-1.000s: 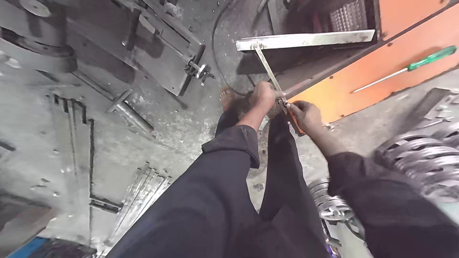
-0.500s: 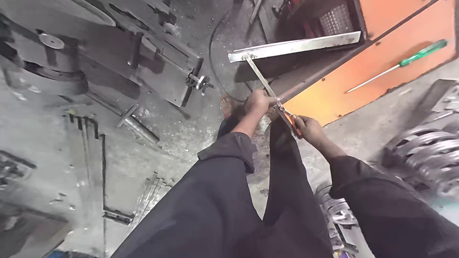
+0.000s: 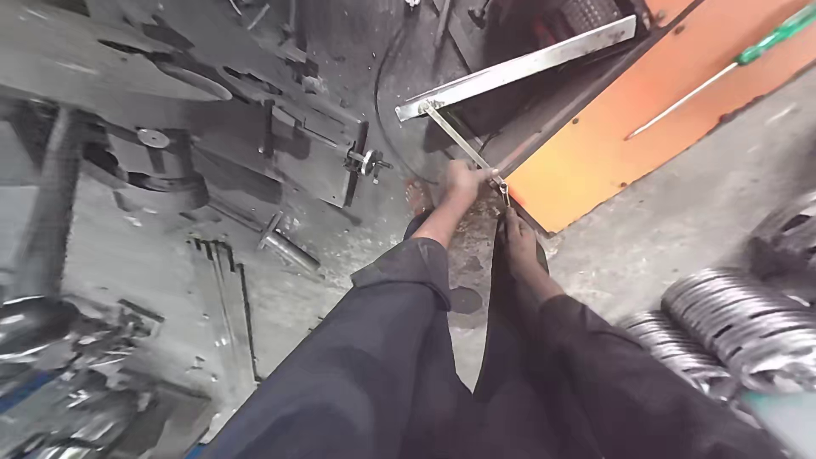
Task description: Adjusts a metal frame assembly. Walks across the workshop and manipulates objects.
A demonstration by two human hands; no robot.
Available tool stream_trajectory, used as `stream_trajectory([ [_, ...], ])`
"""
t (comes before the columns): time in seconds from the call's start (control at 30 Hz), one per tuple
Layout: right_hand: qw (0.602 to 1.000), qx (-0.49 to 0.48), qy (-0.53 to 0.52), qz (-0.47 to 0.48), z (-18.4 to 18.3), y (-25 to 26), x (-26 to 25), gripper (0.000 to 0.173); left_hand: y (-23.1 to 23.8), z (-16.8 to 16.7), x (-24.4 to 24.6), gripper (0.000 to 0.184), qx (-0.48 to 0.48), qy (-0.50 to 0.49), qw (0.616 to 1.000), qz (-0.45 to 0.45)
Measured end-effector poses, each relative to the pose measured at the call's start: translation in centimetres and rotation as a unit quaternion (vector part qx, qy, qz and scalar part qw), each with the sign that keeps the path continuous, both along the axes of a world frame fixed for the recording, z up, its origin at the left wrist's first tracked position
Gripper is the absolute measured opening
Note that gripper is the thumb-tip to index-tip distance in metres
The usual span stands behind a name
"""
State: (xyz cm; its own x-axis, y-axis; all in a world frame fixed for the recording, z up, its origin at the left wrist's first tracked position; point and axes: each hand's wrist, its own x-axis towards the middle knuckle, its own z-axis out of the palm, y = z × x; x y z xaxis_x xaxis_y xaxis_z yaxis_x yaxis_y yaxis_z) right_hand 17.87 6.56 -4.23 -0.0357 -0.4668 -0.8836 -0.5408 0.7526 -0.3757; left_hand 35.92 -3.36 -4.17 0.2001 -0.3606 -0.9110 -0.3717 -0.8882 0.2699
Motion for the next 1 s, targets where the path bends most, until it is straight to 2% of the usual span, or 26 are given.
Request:
stream_trajectory([
  [0.03,1.000,0.000,-0.015,0.013,0.6,-0.3,-0.4,0.067,-0.3,0.7,-0.3,0.047,0.011,-0.013,1.000,-0.016],
  [0.1,0.994,-0.008,0.020,0.103,2.5,-1.9,-1.1,0.063,-0.7,1.5,-0.4,0.052,0.028,-0.013,0.999,-0.031],
  [0.17,0.986,-0.019,0.061,0.157,4.3,-3.1,-2.1,0.060,0.2,1.1,-0.2,0.047,0.019,0.030,0.999,-0.011],
  [0.27,0.975,-0.029,0.066,0.208,4.6,-5.8,-4.0,0.061,2.5,0.2,-0.1,0.031,-0.026,0.140,0.983,0.114],
  [0.33,0.948,-0.033,0.054,0.312,3.6,-9.1,-5.1,0.064,3.4,-0.4,-0.5,0.030,-0.029,0.168,0.965,0.199],
  [0.4,0.908,-0.017,0.033,0.417,2.4,-12.4,-5.4,0.068,3.8,-0.6,-0.8,0.031,-0.034,0.157,0.960,0.231],
  [0.57,0.816,-0.011,0.009,0.578,0.8,-18.7,-5.3,0.068,3.2,-1.1,-1.6,0.038,-0.044,0.101,0.981,0.160],
  [0.63,0.790,-0.025,0.019,0.612,0.8,-20.3,-4.6,0.067,2.3,-1.4,-1.8,0.039,-0.040,0.075,0.988,0.129],
  [0.73,0.758,-0.058,0.036,0.649,1.3,-21.4,-3.5,0.064,2.0,-0.6,-2.1,0.040,-0.054,0.022,0.998,0.034],
  [0.8,0.746,-0.077,0.047,0.660,1.5,-21.9,-2.9,0.064,1.7,0.4,-2.1,0.038,-0.056,-0.004,0.998,-0.012],
  [0.87,0.740,-0.079,0.067,0.665,1.7,-21.8,-3.4,0.071,2.3,1.6,-2.5,0.036,-0.067,-0.013,0.997,-0.036],
  [1.0,0.754,-0.090,0.079,0.646,1.8,-21.4,-6.8,0.078,3.2,3.5,-2.7,0.038,-0.084,-0.013,0.994,-0.065],
])
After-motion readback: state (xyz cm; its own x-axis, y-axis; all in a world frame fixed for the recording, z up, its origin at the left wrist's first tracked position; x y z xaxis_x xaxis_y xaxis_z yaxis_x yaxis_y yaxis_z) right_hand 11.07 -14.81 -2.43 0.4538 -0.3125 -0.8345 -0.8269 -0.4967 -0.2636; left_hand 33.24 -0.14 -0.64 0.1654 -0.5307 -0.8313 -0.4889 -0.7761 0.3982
